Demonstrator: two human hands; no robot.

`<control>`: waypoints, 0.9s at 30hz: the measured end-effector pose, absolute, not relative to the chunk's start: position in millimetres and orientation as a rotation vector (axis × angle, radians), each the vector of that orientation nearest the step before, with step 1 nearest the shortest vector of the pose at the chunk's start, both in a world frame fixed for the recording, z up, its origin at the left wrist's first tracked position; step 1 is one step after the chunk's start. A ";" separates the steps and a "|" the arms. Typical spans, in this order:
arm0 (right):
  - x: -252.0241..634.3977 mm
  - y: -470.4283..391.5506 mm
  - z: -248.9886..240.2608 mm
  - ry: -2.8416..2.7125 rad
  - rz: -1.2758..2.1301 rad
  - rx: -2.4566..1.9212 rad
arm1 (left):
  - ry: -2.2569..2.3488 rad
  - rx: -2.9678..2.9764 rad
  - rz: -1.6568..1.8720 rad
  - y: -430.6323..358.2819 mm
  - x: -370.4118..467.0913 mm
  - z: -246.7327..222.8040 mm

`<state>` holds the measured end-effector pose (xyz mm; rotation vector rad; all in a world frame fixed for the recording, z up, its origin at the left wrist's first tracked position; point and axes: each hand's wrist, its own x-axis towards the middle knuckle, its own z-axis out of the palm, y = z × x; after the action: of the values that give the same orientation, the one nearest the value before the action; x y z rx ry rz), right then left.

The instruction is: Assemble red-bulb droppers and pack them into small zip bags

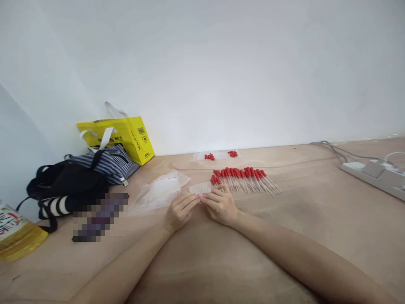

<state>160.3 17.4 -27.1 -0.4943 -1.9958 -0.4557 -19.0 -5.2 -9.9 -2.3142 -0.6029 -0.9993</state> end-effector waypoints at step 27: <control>196.6 23.0 -29.0 -2.259 -0.356 -0.863 | -0.968 -2.409 -0.729 19.2 -47.5 -15.4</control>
<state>196.6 23.0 -29.0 -0.8626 -2.2593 -0.3560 -47.5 19.2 -15.4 -2.4088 -0.9677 -0.7290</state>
